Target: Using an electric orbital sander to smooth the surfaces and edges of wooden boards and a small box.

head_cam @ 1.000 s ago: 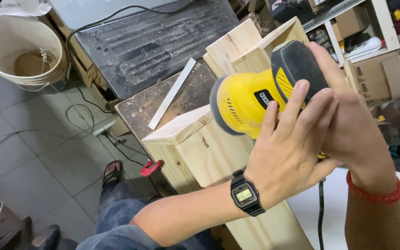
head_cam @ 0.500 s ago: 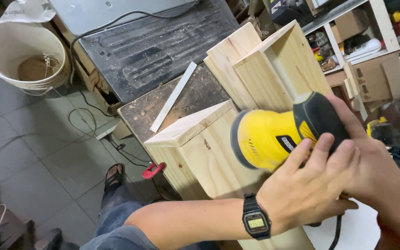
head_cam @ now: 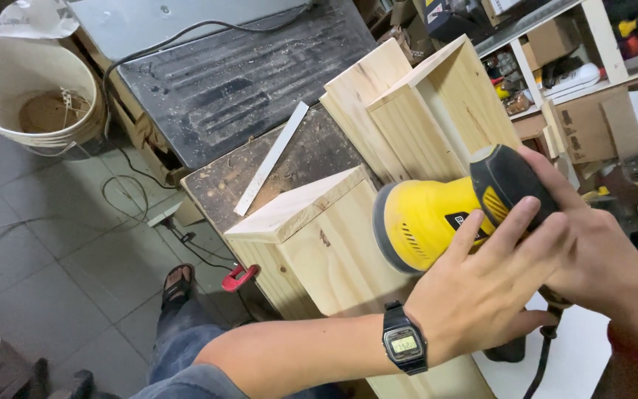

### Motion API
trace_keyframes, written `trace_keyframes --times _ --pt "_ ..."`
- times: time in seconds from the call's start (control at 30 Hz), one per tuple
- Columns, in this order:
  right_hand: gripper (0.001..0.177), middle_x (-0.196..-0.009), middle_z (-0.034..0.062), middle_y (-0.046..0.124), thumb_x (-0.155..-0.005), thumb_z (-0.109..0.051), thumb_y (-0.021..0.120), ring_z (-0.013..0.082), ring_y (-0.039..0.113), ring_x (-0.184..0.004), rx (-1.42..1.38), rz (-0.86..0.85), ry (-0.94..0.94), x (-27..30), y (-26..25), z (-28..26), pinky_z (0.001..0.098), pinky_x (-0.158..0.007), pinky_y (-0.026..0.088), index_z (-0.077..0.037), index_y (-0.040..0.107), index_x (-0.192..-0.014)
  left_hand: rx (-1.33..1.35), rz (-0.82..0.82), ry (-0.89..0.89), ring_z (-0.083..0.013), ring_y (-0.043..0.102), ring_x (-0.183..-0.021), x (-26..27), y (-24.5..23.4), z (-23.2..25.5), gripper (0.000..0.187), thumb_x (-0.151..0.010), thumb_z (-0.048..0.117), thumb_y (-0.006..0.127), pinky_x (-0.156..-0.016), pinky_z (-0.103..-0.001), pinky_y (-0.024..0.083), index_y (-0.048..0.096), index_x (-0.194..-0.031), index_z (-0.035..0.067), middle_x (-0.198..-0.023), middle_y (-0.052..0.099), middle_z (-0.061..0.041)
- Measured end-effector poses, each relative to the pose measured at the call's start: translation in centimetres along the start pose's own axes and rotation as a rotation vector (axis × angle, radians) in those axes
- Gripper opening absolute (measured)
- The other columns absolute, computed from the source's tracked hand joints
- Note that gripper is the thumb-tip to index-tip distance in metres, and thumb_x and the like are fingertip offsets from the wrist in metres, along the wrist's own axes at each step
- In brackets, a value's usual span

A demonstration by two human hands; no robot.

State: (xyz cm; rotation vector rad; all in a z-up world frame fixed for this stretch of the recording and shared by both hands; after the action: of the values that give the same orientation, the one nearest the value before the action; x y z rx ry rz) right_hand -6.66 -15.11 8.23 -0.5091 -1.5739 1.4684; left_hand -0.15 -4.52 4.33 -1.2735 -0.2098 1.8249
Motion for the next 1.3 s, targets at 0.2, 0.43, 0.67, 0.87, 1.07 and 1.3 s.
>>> trace_keyframes --times 0.2,0.43,0.67,0.87,1.07,1.3 --pt "0.098 -0.164 -0.0082 0.027 -0.064 -0.005 0.062 0.0213 0.068 -0.099 -0.078 0.063 -0.058 -0.6 -0.7 -1.2 0.0381 -0.080 0.053 -0.014 0.026 -0.154 0.038 0.009 -0.072 -0.0143 0.038 -0.149 -0.2 -0.1 -0.9 0.093 -0.076 0.078 0.070 -0.118 -0.041 0.043 0.051 -0.147 0.021 -0.153 0.045 0.009" --pt "0.111 -0.135 -0.0051 0.061 -0.064 -0.012 0.064 0.0394 0.074 -0.078 0.047 0.022 0.123 -1.2 -1.0 0.0 0.0437 -0.070 0.056 -0.028 0.013 -0.161 -0.035 0.003 -0.070 -0.0142 0.032 -0.151 -0.3 -0.5 -1.3 0.095 -0.080 0.086 0.070 -0.120 -0.039 0.043 0.048 -0.150 0.025 -0.156 0.039 0.010" --pt "0.111 -0.135 -0.0035 0.061 -0.064 -0.017 0.067 0.0470 0.072 -0.087 0.085 -0.025 0.252 -1.8 -1.7 -0.5 0.0512 -0.074 0.055 -0.038 0.014 -0.159 0.094 0.001 -0.069 -0.0187 0.031 -0.155 -0.3 -0.1 -1.4 0.095 -0.081 0.076 0.075 -0.121 -0.045 0.045 0.046 -0.152 0.019 -0.160 0.037 0.004" --pt "0.106 -0.126 0.0004 0.067 -0.064 -0.013 0.068 0.0317 0.070 -0.101 -0.005 0.021 0.142 -1.7 -2.3 -1.5 0.0383 -0.084 0.053 -0.030 0.022 -0.159 0.039 -0.011 -0.062 -0.0185 0.024 -0.156 -0.4 -0.3 -1.6 0.102 -0.080 0.082 0.078 -0.119 -0.043 0.049 0.042 -0.155 0.021 -0.161 0.034 0.006" --pt "0.104 -0.155 -0.0041 0.040 -0.065 -0.007 0.062 0.0412 0.069 -0.093 0.003 0.028 0.065 -2.4 -2.2 -2.5 0.0504 -0.074 0.054 -0.025 0.016 -0.156 0.041 -0.029 -0.093 -0.0176 0.030 -0.155 -0.8 -0.7 -2.3 0.099 -0.082 0.079 0.072 -0.118 -0.047 0.048 0.040 -0.154 0.020 -0.159 0.034 0.005" --pt "0.096 -0.160 0.0030 0.033 -0.070 -0.010 0.061 0.0393 0.062 -0.106 0.010 0.122 -0.061 -2.8 -2.2 -2.9 0.0514 -0.080 0.049 -0.012 0.018 -0.156 0.074 -0.036 -0.114 -0.0184 0.027 -0.156 -1.0 -0.3 -2.6 0.099 -0.080 0.075 0.075 -0.118 -0.045 0.046 0.042 -0.154 0.019 -0.161 0.033 0.005"
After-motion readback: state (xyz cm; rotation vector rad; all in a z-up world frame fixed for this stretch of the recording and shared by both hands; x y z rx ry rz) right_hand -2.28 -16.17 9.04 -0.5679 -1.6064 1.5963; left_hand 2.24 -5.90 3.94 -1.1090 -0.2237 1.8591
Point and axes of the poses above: each hand's wrist, its own x-axis away from the middle knuckle, its own y-axis out of the palm, z = x × y, the point moved 7 cm from there along -x, towards the middle knuckle
